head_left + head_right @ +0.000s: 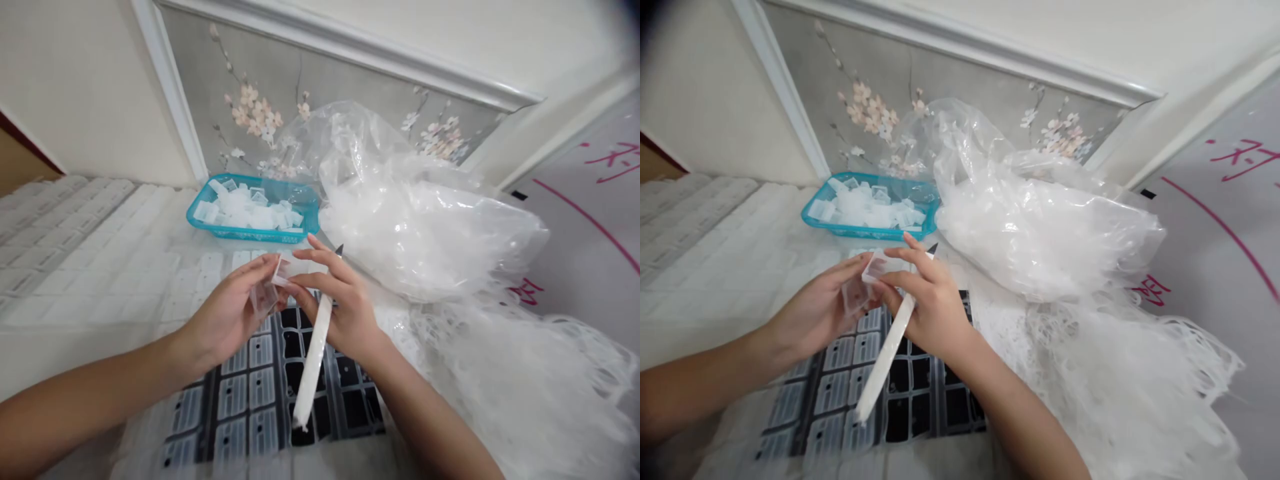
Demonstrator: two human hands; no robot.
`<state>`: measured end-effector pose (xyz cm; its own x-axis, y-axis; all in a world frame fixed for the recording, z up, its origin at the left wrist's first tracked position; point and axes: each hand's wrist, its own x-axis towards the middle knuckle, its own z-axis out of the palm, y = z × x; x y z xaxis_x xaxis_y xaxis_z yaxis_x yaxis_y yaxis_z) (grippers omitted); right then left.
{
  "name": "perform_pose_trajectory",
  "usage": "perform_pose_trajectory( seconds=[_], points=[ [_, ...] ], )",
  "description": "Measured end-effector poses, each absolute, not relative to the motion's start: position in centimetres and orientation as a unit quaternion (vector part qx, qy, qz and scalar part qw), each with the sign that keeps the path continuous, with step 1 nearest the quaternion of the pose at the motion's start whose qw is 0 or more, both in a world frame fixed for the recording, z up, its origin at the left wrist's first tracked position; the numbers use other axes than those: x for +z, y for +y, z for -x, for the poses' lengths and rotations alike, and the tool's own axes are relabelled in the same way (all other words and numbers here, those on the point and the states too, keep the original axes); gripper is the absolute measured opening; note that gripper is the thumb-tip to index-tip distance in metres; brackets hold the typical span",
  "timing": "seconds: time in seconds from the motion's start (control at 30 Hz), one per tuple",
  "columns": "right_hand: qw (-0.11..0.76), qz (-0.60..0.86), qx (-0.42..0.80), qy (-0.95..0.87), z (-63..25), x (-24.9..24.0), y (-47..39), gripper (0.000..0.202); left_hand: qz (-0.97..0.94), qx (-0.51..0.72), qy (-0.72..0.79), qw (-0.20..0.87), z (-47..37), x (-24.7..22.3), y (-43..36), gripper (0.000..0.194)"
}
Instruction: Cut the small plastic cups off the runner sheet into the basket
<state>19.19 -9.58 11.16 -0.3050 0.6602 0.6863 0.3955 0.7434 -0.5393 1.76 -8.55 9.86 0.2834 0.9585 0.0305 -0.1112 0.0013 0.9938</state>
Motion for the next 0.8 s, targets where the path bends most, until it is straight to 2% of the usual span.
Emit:
perform_pose_trajectory(
  seconds=[0.1,0.27,0.37,0.47,0.53,0.6,0.7,0.8],
  points=[
    [0.506,0.334,0.121,-0.786,-19.3,11.5,-10.0,0.012,-0.412,0.488,0.397,0.660,-2.1,9.9,-8.7,0.030],
    [0.518,0.329,0.087,-0.785,-19.1,11.7,-10.5,0.015,-0.413,0.512,0.370,0.656,-2.4,10.1,-9.3,0.027],
    [0.518,0.336,0.092,-0.781,-18.8,11.6,-10.7,0.010,-0.501,0.560,0.352,0.558,-1.9,10.1,-9.6,0.018],
    [0.525,0.359,0.147,-0.758,-19.0,11.9,-10.8,0.003,-0.693,0.559,0.303,0.340,-1.4,10.3,-9.5,0.028],
    [0.527,0.364,0.211,-0.738,-19.4,12.2,-10.8,0.003,-0.772,0.512,0.283,0.247,-1.1,10.6,-9.4,0.026],
    [0.518,0.345,0.291,-0.727,-19.8,12.5,-10.6,0.005,-0.787,0.489,0.285,0.245,-1.0,10.9,-9.2,0.018],
    [0.484,0.297,0.396,-0.722,-20.4,12.7,-10.2,0.010,-0.768,0.478,0.300,0.304,-0.8,11.3,-9.0,0.008],
    [0.471,0.308,0.399,-0.724,-20.8,12.5,-9.8,0.011,-0.773,0.452,0.315,0.314,-0.5,11.6,-8.9,0.010]
  ],
)
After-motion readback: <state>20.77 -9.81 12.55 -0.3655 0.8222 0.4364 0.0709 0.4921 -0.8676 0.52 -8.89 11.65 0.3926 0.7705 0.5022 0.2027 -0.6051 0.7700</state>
